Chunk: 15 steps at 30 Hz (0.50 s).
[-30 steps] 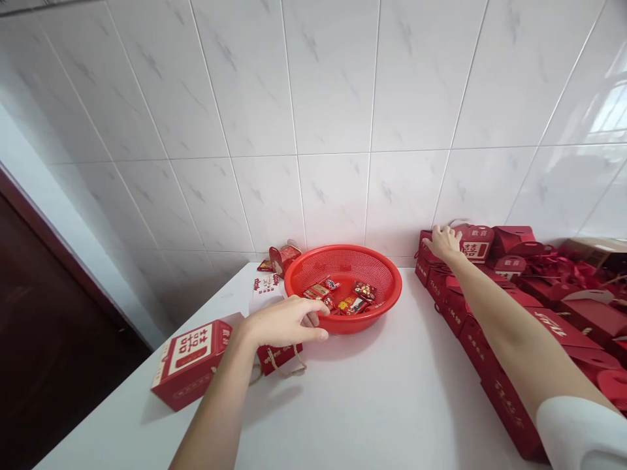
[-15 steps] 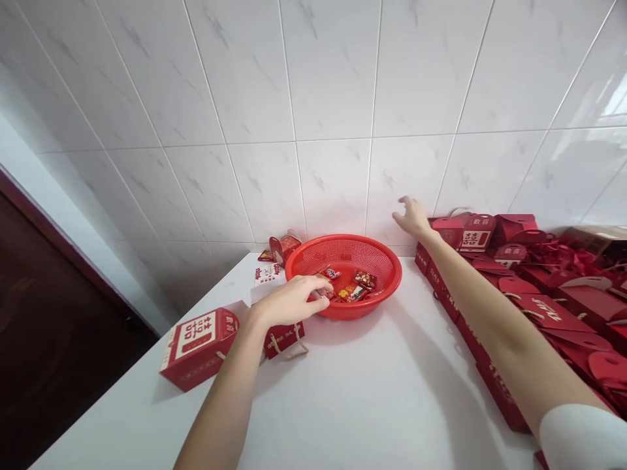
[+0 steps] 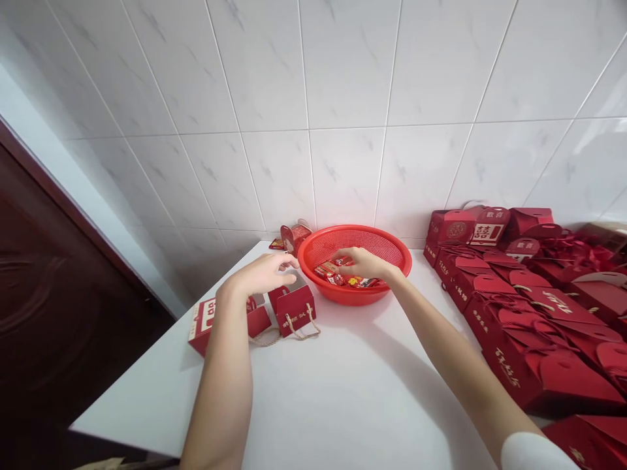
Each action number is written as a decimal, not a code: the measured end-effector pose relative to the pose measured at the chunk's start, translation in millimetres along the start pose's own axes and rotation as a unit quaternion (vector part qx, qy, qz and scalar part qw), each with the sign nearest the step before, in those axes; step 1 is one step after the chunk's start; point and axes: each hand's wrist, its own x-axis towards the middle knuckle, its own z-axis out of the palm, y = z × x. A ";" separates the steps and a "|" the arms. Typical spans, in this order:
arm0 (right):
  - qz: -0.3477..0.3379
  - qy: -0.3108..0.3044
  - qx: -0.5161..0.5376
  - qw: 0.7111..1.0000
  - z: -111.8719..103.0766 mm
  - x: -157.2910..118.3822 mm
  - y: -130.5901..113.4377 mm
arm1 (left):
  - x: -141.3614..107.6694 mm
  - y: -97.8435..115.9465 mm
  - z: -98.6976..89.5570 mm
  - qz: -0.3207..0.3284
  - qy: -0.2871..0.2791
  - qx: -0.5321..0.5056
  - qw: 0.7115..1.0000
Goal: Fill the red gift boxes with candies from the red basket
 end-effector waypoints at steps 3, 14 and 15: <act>-0.056 0.023 0.021 0.998 2.0 -4.1 -6.8 | 6.0 -5.8 0.8 -0.035 -0.060 0.017 0.997; 0.143 -0.019 -0.032 0.989 -6.1 -11.8 54.3 | 21.6 17.2 26.8 -0.050 -0.176 -0.013 0.983; 0.130 -0.021 -0.011 0.991 -6.4 -12.8 55.8 | 21.2 22.7 28.8 -0.030 -0.182 -0.020 0.983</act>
